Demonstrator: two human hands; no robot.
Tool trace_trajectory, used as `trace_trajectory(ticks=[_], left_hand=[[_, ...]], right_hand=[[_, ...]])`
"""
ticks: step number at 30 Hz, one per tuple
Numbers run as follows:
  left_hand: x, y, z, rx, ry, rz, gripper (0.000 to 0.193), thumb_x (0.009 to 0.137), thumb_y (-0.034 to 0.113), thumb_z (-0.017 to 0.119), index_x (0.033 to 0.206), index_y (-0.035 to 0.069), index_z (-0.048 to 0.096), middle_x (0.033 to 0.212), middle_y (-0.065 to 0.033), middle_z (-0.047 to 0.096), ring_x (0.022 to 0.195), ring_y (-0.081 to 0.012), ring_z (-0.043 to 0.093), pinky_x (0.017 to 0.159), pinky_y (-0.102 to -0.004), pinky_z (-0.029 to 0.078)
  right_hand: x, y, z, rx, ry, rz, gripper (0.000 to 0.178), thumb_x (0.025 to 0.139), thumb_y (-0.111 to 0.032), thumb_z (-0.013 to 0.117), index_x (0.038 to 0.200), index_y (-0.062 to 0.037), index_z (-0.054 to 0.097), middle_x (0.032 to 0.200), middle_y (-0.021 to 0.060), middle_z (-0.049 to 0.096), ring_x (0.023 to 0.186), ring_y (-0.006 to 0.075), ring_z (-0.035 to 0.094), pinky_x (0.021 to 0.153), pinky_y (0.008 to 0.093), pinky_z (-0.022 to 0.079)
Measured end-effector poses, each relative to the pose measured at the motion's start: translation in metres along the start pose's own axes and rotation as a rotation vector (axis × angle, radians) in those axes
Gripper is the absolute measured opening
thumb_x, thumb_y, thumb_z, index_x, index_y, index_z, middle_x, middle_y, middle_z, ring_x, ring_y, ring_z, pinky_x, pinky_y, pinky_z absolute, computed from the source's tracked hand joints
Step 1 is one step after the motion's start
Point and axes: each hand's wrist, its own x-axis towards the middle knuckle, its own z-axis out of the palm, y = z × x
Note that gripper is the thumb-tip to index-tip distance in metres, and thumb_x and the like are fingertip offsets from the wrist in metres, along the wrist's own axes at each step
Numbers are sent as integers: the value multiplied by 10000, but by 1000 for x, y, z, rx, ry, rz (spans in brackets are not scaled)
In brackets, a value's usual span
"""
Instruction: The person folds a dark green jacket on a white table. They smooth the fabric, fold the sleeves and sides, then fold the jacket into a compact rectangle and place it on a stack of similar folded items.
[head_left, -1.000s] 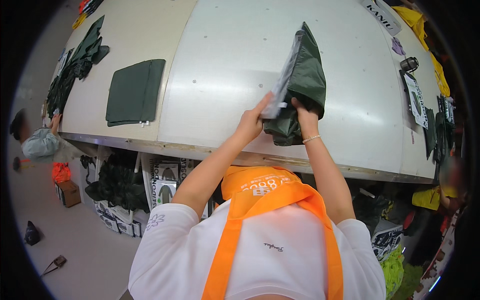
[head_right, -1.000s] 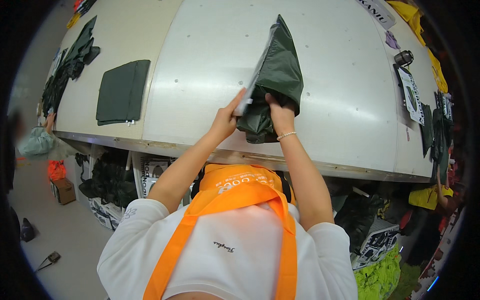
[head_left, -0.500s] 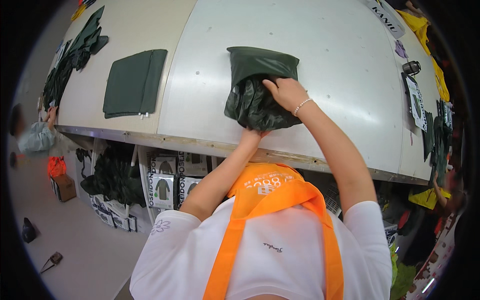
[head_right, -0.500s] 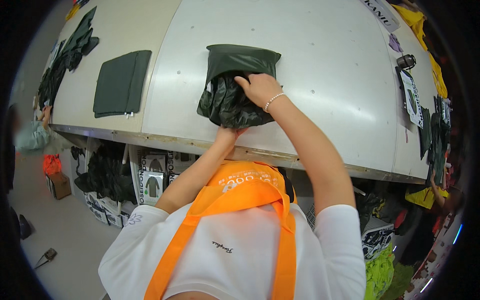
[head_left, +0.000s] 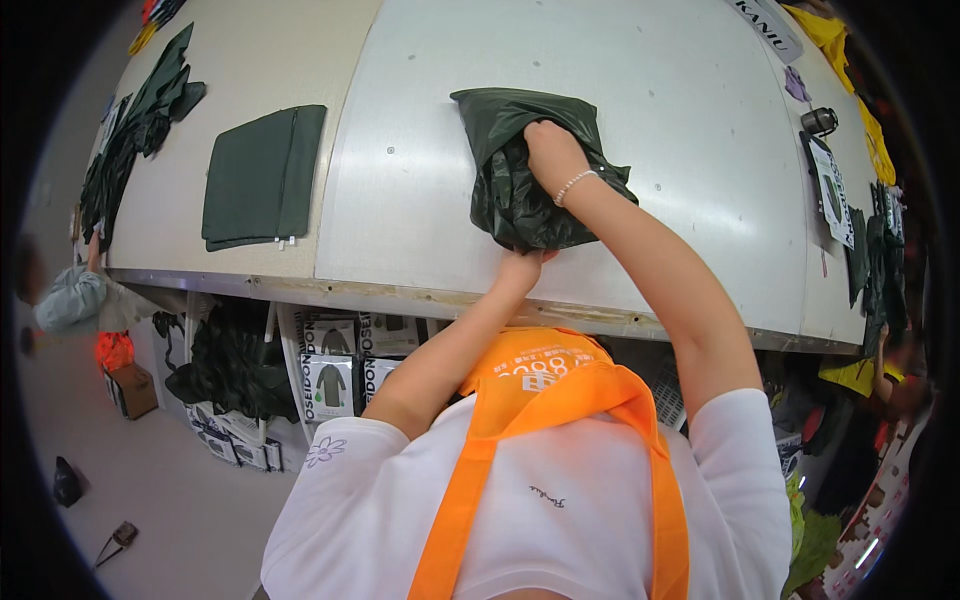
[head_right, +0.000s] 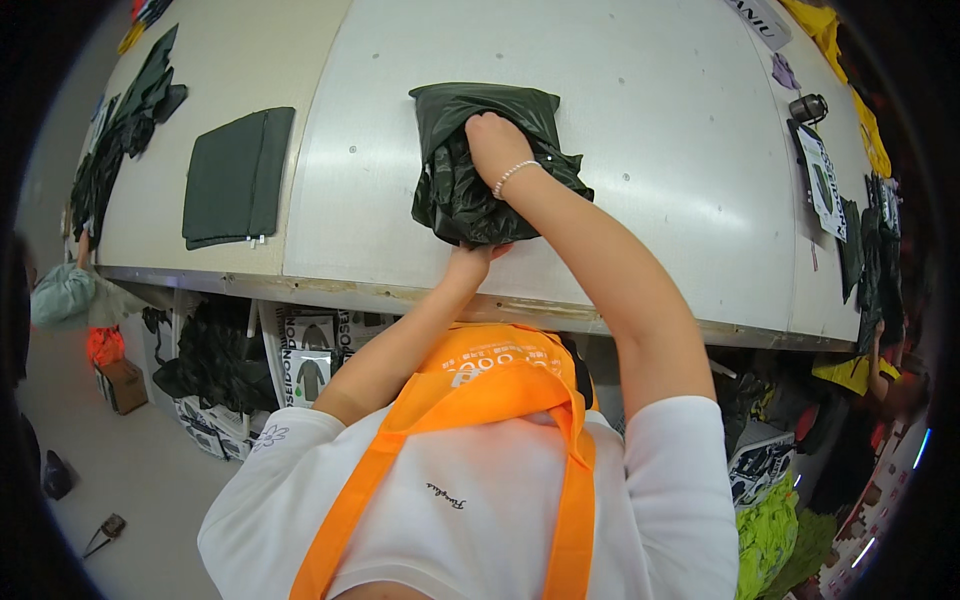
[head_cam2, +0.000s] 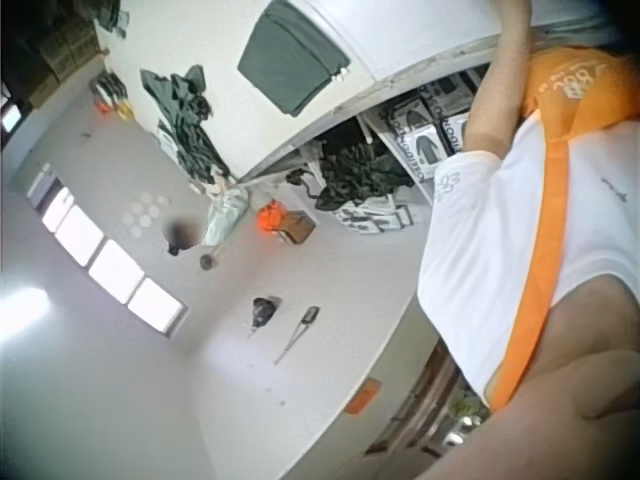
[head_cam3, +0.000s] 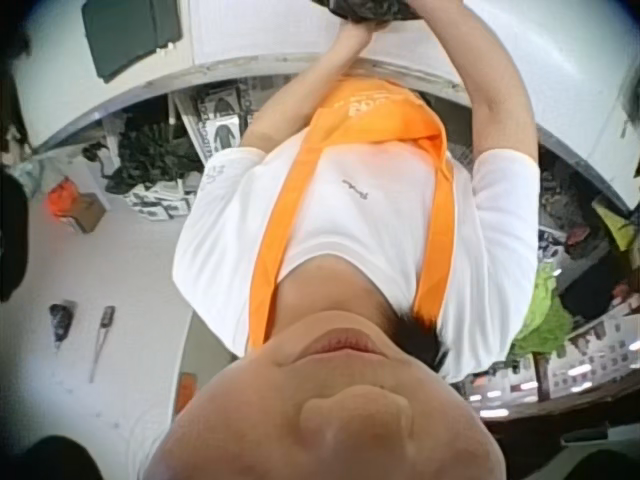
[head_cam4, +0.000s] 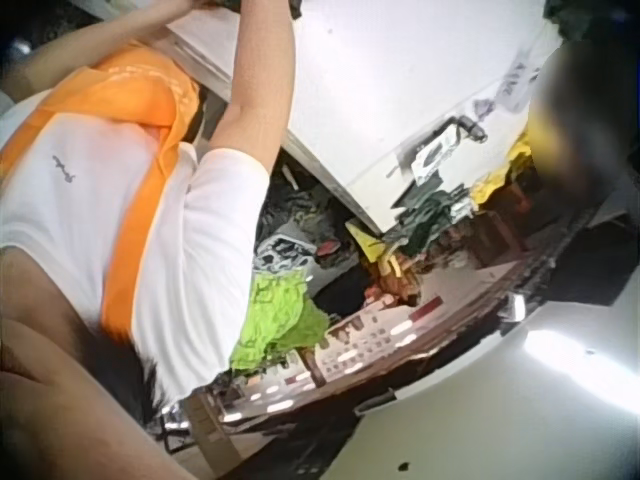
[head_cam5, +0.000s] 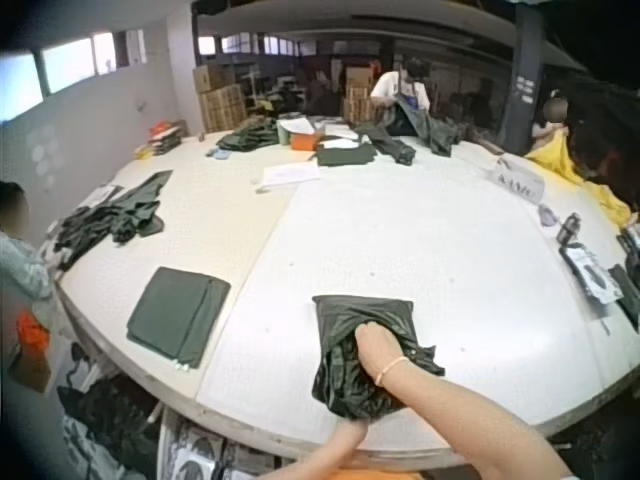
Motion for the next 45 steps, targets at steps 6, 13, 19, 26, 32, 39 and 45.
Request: trace_trajectory(ticks=[6,13,19,26,32,39,45], left_hand=[[18,-84,-18,231,-5,96,501,924,246,488,1370,83,330,1343,-167,432,1133,-288,525,903,-340,462],[24,-74,-17,247,-76,39,538,865,226,578,1353,108,383,1373,-149,411,1257,-303,384,1010,-361,351],[22,-33,5,111,35,398,537,852,120,580,1345,44,380,1381,-124,409,1272,-244,370,1049,-349,293],[32,-21,2,133,41,-177,633,885,183,574,1421,62,259,1447,-94,318,1317,-230,311,1087,-339,238],[33,3,-1,-765,57,-173,432,975,261,417,1378,134,326,1354,-66,412,1196,-233,452,972,-376,436],[41,18,2,-443,-116,-375,345,981,286,394,1287,128,419,1232,-59,535,1093,-221,550,896,-374,499],[27,58,16,-670,162,-453,336,950,292,439,1241,124,460,1245,-94,525,1090,-273,546,883,-398,495]], right_hand=[[3,17,39,-63,-169,-40,440,891,-335,436,1241,-91,541,1326,171,473,1215,337,452,1040,425,328],[2,31,38,88,-15,100,529,912,-414,422,1330,-90,440,1412,147,375,1309,299,334,1087,408,246],[1,92,68,160,184,199,528,913,-420,430,1291,-54,471,1379,161,414,1277,294,379,1056,396,293],[10,83,69,140,30,232,552,912,-441,421,1302,-52,459,1385,167,403,1284,301,368,1061,405,280],[23,69,73,148,-52,204,573,910,-459,414,1312,-51,448,1391,171,393,1290,306,358,1066,413,269],[35,65,69,178,-126,184,598,908,-480,405,1323,-50,436,1398,176,382,1297,313,347,1072,423,255],[19,-7,-37,174,-1014,406,683,894,-556,372,1354,-52,395,1420,210,329,1318,340,304,1079,473,218]])
